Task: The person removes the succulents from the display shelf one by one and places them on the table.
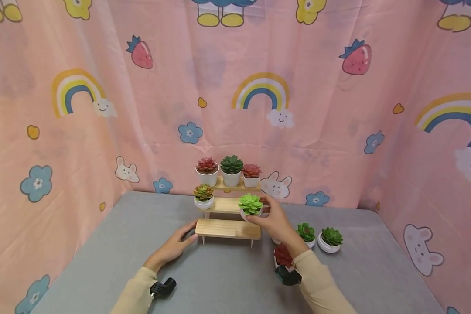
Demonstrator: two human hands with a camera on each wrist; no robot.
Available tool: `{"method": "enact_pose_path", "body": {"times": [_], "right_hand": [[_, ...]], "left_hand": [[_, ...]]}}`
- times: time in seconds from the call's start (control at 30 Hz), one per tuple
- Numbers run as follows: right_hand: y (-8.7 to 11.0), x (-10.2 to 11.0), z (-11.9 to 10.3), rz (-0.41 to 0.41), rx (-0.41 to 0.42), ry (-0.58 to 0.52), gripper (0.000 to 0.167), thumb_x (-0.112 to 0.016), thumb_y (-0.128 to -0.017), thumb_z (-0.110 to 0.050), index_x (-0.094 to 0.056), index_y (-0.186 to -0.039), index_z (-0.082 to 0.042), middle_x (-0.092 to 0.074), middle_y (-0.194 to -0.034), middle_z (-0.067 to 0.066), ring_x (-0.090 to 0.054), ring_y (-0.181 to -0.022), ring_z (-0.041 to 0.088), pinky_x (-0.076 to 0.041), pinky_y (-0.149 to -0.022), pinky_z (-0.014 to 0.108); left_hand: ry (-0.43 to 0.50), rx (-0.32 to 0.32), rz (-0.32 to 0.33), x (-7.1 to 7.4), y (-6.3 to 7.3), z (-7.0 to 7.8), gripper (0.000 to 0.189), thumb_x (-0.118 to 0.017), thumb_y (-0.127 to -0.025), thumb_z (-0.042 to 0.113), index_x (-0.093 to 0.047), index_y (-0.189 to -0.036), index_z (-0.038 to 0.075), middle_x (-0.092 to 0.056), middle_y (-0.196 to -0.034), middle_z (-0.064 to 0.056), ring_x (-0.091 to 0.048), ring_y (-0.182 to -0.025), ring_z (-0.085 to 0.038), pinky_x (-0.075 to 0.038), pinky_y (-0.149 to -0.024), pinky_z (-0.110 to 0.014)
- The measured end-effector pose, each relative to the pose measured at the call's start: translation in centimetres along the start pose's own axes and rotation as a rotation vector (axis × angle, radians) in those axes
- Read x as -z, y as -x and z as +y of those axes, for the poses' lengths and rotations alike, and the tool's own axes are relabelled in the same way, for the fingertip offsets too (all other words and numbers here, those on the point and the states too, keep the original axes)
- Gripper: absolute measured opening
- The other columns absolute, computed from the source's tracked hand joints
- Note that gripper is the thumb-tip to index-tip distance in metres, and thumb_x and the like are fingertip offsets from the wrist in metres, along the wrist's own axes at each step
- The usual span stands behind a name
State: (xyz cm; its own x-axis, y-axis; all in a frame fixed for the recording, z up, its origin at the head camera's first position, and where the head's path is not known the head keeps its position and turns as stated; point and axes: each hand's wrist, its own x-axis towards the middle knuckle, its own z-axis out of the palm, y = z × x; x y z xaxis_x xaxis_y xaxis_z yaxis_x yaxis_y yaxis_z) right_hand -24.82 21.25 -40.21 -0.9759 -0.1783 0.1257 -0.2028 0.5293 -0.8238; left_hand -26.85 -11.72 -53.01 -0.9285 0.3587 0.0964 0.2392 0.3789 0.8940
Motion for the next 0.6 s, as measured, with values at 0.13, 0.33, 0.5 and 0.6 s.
{"method": "enact_pose_path", "body": {"times": [0.13, 0.33, 0.5, 0.6], "right_hand": [[0.6, 0.7, 0.2, -0.006, -0.007, 0.004, 0.068, -0.075, -0.092, -0.025, -0.041, -0.146, -0.001, -0.049, -0.143, 0.027, -0.059, -0.115, 0.036, -0.055, -0.090, 0.042], [1.4, 1.8, 0.4, -0.010, -0.030, 0.031, 0.076, -0.073, -0.093, -0.032, -0.035, -0.151, -0.002, -0.039, -0.151, 0.028, -0.052, -0.127, 0.045, -0.050, -0.100, 0.058], [2.4, 2.5, 0.9, 0.006, -0.005, 0.032, 0.075, -0.074, -0.093, -0.031, -0.036, -0.151, -0.001, -0.040, -0.150, 0.029, -0.052, -0.127, 0.046, -0.051, -0.097, 0.056], [3.1, 3.0, 1.3, 0.013, 0.011, 0.034, 0.074, -0.074, -0.094, -0.028, -0.036, -0.151, 0.000, -0.040, -0.149, 0.029, -0.052, -0.127, 0.046, -0.052, -0.096, 0.056]], "left_hand": [[-0.011, 0.012, 0.000, 0.1, 0.0, 0.1, 0.058, -0.059, -0.103, 0.024, -0.040, -0.156, 0.013, -0.039, -0.162, -0.016, -0.031, -0.152, -0.043, -0.021, -0.123, -0.066], [-0.032, 0.003, 0.000, 0.3, -0.2, 0.0, 0.058, -0.058, -0.104, 0.027, -0.038, -0.157, 0.014, -0.037, -0.163, -0.016, -0.029, -0.153, -0.042, -0.021, -0.124, -0.065], [-0.022, 0.010, 0.004, 0.3, -0.2, 0.0, 0.058, -0.059, -0.103, 0.026, -0.039, -0.157, 0.014, -0.037, -0.162, -0.017, -0.028, -0.152, -0.043, -0.020, -0.123, -0.066], [-0.011, 0.021, 0.009, 0.1, -0.1, -0.1, 0.058, -0.059, -0.103, 0.024, -0.040, -0.157, 0.015, -0.038, -0.162, -0.017, -0.029, -0.152, -0.044, -0.021, -0.122, -0.067]]}}
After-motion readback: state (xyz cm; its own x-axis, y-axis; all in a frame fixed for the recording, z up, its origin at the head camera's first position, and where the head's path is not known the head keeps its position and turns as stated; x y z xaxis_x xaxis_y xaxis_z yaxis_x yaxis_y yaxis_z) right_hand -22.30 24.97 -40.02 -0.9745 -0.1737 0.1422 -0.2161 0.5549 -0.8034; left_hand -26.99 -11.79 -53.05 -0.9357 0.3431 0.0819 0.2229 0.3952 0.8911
